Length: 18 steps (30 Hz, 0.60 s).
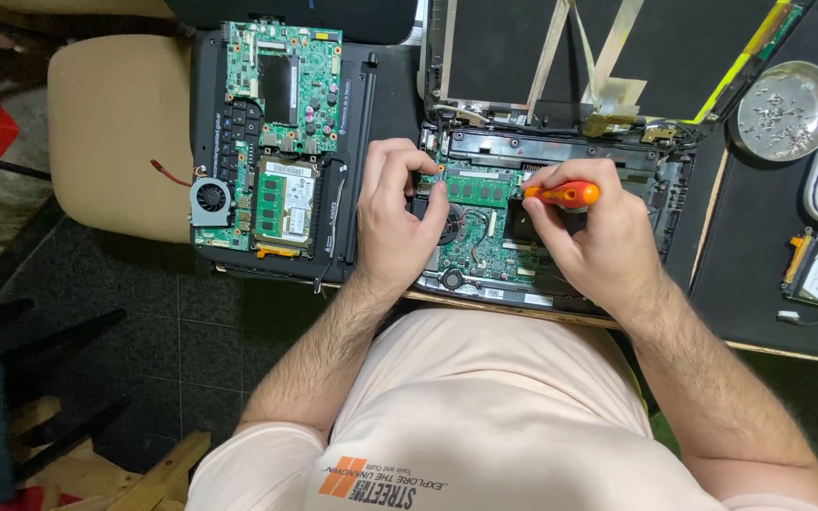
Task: Removing small circuit boards and screws from a laptop motherboard using a screwdriver.
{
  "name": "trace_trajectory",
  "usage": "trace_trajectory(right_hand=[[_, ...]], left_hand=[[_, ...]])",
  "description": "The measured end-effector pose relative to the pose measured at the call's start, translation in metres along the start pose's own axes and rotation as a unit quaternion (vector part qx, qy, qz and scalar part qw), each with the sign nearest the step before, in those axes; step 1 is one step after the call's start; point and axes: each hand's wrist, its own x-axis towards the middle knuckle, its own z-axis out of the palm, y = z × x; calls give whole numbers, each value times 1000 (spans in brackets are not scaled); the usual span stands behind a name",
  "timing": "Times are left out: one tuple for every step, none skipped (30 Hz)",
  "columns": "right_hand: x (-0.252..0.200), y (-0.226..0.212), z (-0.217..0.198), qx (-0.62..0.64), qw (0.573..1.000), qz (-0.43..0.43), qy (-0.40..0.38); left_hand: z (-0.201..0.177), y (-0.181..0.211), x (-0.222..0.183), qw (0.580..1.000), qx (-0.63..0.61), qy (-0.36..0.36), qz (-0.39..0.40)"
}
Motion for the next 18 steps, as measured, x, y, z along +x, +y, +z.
trace_trajectory(right_hand=[[0, 0, 0, 0, 1000, 0, 1], [1, 0, 1, 3, 1000, -4, -2], [2, 1, 1, 6, 1000, -7, -5], [2, 1, 1, 5, 1000, -7, -4], [3, 1, 1, 11, 1000, -5, -7], [3, 1, 1, 17, 1000, -2, -11], [3, 2, 2, 17, 1000, -2, -11], [2, 3, 2, 20, 1000, -8, -9], [2, 5, 3, 23, 1000, -13, -6], [1, 6, 4, 23, 1000, -13, -6], [1, 7, 5, 22, 1000, -15, -5], [1, 8, 6, 21, 1000, -18, -4], [0, 9, 6, 21, 1000, -18, -4], [0, 10, 7, 25, 1000, -18, -2], [0, 11, 7, 29, 999, -17, 0], [0, 11, 7, 29, 999, -18, -1], [0, 11, 7, 27, 999, -25, -2], [0, 11, 7, 24, 999, -31, -3]], left_hand=[[-1, 1, 0, 1000, 0, 0, 1], [-2, 2, 1, 1000, 1, -1, 1], [-2, 2, 1, 1000, 2, -3, 2], [-2, 2, 1, 1000, 2, -3, 2], [-2, 2, 2, 1000, -2, -2, 2], [-2, 2, 2, 1000, -5, -1, 3], [-2, 1, 1, 1000, -5, -1, 3], [-2, 0, 1, 1000, -5, -1, 1], [-2, -1, 0, 1000, -5, -2, 0], [-1, -3, 0, 1000, -5, -1, 0], [0, -6, 0, 1000, -2, 2, 0], [0, -9, -1, 1000, 2, 5, -1], [0, -8, -1, 1000, 2, 6, -1], [-1, -8, -2, 1000, 1, 5, -4], [-1, -7, -2, 1000, 0, 4, -6], [-1, -8, -2, 1000, 1, 4, -7], [0, -8, -2, 1000, 3, 5, -4], [0, -9, -3, 1000, 6, 4, -2]])
